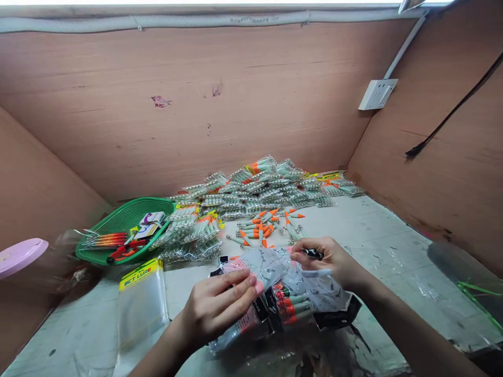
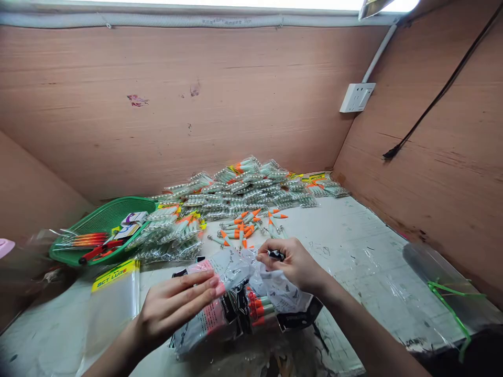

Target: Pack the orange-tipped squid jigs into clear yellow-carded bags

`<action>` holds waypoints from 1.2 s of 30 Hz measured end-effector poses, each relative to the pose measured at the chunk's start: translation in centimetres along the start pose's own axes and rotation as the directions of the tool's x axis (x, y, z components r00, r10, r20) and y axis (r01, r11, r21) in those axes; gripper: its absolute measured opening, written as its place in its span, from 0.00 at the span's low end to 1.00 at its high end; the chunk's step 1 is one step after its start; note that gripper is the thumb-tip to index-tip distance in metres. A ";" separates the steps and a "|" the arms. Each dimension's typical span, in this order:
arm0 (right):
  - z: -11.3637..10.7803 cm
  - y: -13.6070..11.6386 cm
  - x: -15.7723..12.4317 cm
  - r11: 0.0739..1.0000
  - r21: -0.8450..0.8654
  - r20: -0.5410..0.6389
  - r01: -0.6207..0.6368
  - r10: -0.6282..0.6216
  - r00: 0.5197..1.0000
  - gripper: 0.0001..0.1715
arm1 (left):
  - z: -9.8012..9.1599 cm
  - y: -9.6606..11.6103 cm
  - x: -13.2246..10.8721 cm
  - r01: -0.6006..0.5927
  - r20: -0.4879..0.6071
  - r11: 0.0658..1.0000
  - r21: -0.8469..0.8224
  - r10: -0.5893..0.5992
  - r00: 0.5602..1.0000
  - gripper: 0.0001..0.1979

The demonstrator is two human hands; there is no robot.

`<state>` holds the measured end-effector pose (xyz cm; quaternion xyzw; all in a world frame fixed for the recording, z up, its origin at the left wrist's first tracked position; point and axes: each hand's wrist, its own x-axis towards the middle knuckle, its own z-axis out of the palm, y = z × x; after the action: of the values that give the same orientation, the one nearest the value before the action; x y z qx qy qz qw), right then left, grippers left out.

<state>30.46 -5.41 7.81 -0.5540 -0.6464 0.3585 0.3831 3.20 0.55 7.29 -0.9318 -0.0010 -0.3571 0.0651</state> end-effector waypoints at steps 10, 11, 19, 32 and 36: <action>-0.5 -5.5 1.3 0.795 -0.515 0.505 0.320 -0.020 0.863 0.22 | -1.3 2.4 0.6 -0.436 0.136 0.898 0.062 0.425 0.895 0.08; -0.4 -5.7 1.5 0.801 -0.506 0.519 0.319 -0.012 0.854 0.20 | -1.3 2.6 0.4 -0.415 0.134 0.907 0.066 0.404 0.905 0.08; 0.1 -4.6 1.3 0.823 -0.473 0.522 0.314 -0.025 0.852 0.05 | -0.9 3.0 0.2 -0.360 0.113 0.933 0.028 0.355 0.928 0.08; -0.2 1.8 3.1 0.873 0.487 -0.289 0.029 0.129 0.949 0.23 | 3.1 -3.3 2.2 0.728 0.192 0.178 -0.662 -0.899 0.394 0.13; 1.5 2.8 5.4 0.886 0.460 -0.316 0.059 0.101 0.943 0.30 | 5.0 -6.5 3.1 0.823 0.255 0.099 -0.560 -0.924 0.285 0.18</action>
<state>29.86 0.28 5.19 -0.5059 -0.4625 0.4082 0.6030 8.50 7.45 6.48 -0.6778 -0.4353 -0.3770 -0.4571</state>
